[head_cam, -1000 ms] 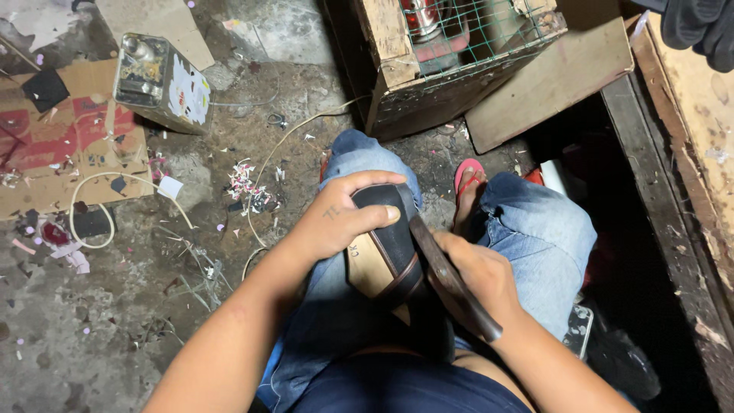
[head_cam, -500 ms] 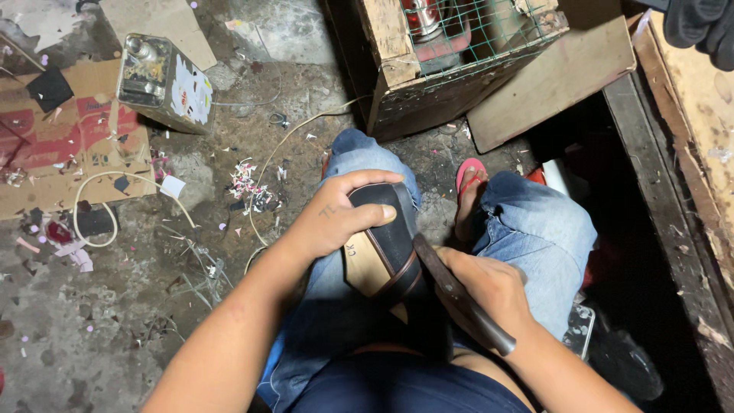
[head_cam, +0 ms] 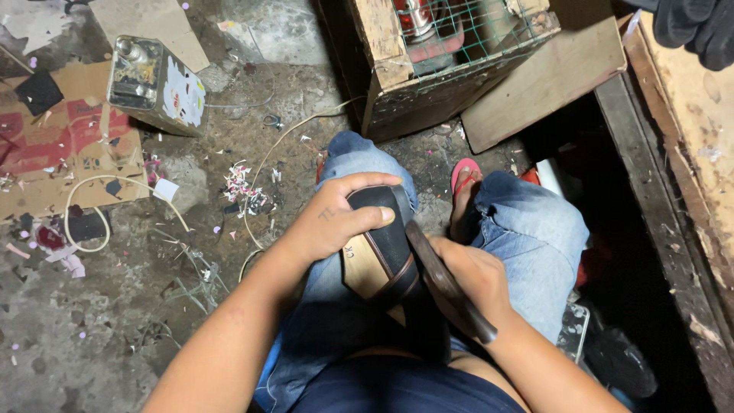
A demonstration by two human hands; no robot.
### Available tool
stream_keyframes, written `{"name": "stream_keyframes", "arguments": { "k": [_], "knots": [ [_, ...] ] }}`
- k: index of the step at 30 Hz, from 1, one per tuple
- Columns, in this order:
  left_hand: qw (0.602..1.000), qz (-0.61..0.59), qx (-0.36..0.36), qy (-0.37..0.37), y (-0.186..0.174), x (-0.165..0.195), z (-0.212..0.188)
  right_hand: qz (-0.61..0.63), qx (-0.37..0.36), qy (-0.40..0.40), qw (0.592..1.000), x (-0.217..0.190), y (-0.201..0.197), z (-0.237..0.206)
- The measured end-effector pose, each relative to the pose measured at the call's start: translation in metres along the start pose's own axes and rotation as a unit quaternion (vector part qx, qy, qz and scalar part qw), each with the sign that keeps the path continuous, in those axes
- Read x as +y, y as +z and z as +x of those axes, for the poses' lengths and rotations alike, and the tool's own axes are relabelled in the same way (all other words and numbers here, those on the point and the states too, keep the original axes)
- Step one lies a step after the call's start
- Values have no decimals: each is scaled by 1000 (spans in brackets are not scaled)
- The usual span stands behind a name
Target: The person sits on the floor holding a shoe on a wooden last and scrapes and trims the edge of the rubber sole with a knife, rotating the shoe to work around the perimeter. They then press and fit the sole onto the shoe upper and place the finished shoe into a wire crate with other completed shoes.
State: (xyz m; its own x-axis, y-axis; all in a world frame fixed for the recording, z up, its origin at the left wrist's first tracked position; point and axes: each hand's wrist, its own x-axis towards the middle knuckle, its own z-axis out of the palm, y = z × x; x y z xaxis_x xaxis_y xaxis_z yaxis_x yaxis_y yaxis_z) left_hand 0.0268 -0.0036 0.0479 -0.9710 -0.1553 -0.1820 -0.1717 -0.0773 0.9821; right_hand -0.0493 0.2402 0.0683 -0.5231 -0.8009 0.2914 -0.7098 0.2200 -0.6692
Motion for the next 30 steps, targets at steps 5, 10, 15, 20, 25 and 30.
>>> {"name": "stream_keyframes", "arguments": {
  "k": [5,10,15,20,25,30],
  "knots": [
    [1000,-22,-13,0,1,-6,5,-20,24,-14,999,4,12,37],
    [998,-45,-15,29,3,1,0,175,28,131,975,0,10,48],
    [997,-55,-25,40,13,27,-18,280,40,199,938,-10,16,8],
    [995,38,-32,92,32,64,-29,301,134,154,932,-15,12,-6],
    [983,122,-32,133,51,90,-35,190,190,127,955,-34,-11,14],
    [992,18,-78,97,61,100,-33,222,229,154,935,-36,-41,35]
  ]
}}
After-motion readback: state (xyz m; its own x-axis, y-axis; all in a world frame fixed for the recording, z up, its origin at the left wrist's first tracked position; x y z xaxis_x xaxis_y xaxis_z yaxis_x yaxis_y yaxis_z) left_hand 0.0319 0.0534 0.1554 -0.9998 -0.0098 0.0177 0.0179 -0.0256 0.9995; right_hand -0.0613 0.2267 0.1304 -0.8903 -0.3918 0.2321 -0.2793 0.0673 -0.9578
